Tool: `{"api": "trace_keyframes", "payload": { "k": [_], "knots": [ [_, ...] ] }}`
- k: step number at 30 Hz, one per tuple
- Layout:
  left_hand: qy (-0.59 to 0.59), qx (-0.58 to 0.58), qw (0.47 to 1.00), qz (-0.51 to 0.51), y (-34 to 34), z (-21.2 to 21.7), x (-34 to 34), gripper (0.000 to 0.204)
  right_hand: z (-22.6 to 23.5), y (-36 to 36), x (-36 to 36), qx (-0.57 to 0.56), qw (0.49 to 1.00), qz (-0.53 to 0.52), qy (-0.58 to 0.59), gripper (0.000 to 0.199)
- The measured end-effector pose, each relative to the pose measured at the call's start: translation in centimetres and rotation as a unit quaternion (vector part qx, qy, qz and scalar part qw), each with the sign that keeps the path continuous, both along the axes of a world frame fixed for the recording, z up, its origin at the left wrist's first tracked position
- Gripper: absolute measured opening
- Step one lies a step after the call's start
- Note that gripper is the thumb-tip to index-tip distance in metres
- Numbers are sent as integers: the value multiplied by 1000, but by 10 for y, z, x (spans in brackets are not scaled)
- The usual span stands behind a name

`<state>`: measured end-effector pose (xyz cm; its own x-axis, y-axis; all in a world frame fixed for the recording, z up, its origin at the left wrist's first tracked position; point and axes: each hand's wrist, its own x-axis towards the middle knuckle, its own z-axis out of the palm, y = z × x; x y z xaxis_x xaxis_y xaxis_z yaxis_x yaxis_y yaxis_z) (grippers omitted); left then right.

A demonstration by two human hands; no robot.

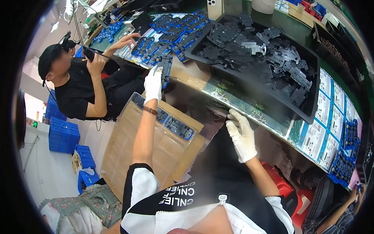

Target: The person assembles toy cars by picking up a car body, taking a base piece from a tray, attaching the base onto the car body by hand, and placing the assembled toy car into a packaging tray.

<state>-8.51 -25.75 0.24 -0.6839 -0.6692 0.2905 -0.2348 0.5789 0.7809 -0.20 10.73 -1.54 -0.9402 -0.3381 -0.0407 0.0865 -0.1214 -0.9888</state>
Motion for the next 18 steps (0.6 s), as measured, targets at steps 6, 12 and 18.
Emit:
{"api": "trace_keyframes", "payload": {
  "k": [6, 12, 18],
  "knots": [
    [1, -73, 997, 9, -51, -15, -43, 33, -4, 7, -5, -11, 999, 9, -43, 51],
    [-32, -222, 968, 112, -22, -13, -49, 34, -12, 4, -13, 31, 998, 1, -57, 41],
    [-95, -439, 893, 11, -19, 0, -35, 61, -21, 4, -17, 68, 995, 33, -63, 36]
  ]
}}
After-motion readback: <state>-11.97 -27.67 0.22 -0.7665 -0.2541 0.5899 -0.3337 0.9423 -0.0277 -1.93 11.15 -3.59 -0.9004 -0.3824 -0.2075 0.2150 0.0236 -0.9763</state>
